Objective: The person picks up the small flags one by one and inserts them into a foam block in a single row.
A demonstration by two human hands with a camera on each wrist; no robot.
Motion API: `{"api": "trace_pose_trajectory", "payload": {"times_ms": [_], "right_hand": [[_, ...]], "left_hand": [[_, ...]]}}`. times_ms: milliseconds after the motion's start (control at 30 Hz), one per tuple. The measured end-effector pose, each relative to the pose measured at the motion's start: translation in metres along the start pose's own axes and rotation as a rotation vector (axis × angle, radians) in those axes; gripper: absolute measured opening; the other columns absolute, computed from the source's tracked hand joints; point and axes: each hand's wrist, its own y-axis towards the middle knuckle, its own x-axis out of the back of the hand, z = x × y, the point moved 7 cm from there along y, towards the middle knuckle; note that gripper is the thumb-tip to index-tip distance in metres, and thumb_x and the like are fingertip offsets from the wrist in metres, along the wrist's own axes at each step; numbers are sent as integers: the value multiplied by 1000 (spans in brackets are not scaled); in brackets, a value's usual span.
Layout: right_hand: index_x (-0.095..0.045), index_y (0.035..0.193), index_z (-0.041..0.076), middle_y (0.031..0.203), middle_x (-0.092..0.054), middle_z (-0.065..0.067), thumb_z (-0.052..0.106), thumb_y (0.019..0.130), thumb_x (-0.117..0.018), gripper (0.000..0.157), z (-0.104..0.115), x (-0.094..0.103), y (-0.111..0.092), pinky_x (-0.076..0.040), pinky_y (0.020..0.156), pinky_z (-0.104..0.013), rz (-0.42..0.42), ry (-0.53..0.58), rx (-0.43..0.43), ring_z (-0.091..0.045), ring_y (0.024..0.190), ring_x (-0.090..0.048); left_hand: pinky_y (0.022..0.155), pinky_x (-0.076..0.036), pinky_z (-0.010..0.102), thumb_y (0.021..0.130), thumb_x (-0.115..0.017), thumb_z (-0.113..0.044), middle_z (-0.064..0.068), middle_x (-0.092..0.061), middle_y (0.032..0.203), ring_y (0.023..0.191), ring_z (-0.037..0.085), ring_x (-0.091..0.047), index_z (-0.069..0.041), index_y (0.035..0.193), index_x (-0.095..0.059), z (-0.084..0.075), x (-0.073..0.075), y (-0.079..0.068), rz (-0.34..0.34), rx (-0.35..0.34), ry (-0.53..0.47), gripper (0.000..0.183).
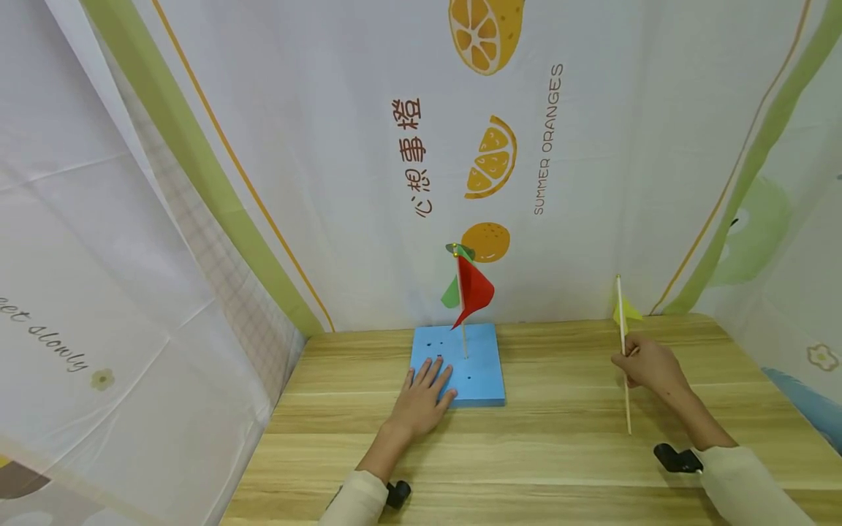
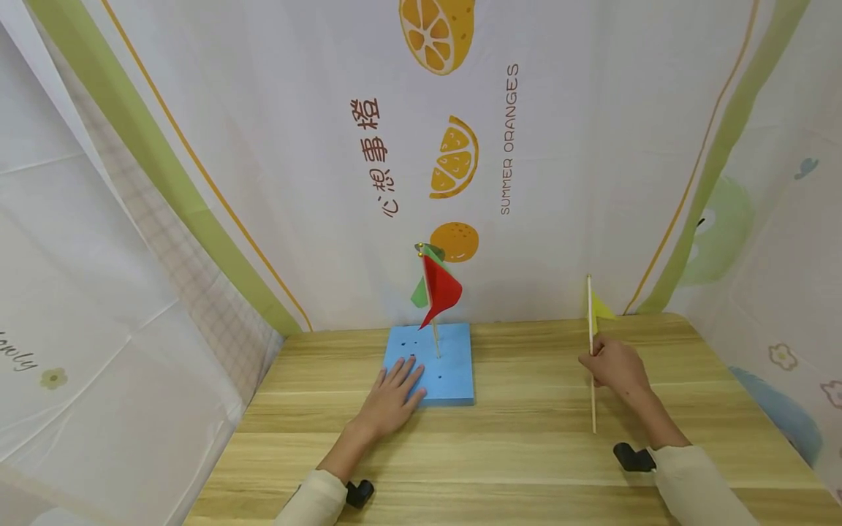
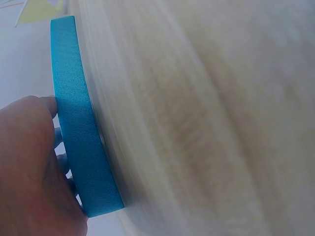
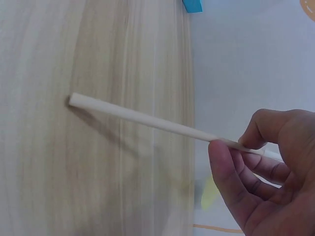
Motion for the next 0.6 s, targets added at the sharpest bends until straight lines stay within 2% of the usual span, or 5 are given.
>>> {"api": "trace_pose_trajectory", "payload": {"times_ms": [167, 400, 600], "right_hand": [[-58, 90, 3, 74, -75, -12, 18, 104, -61, 21, 3, 2, 3, -50, 54, -31, -32, 6, 19, -20, 61, -73], [-60, 94, 2, 70, -69, -3, 17, 103, -63, 18, 11, 3, 3, -51, 53, -29, -50, -14, 35, -18, 63, -73], [-65, 99, -1, 72, -71, -4, 14, 102, -62, 16, 21, 5, 3, -50, 55, -27, -95, 3, 64, -18, 64, -72]], "left_hand": [[132, -18, 66, 116, -34, -50, 14, -27, 177, 165, 39, -22, -14, 169, -35, 1, -1, 1, 1, 0, 1, 64], [134, -19, 63, 116, -38, -47, 11, -27, 177, 165, 36, -22, -16, 168, -36, 0, 1, 3, 22, 20, 34, 61], [134, -19, 61, 116, -38, -48, 10, -27, 178, 166, 34, -22, -17, 169, -36, 1, -1, 3, 34, 30, 41, 61]]}}
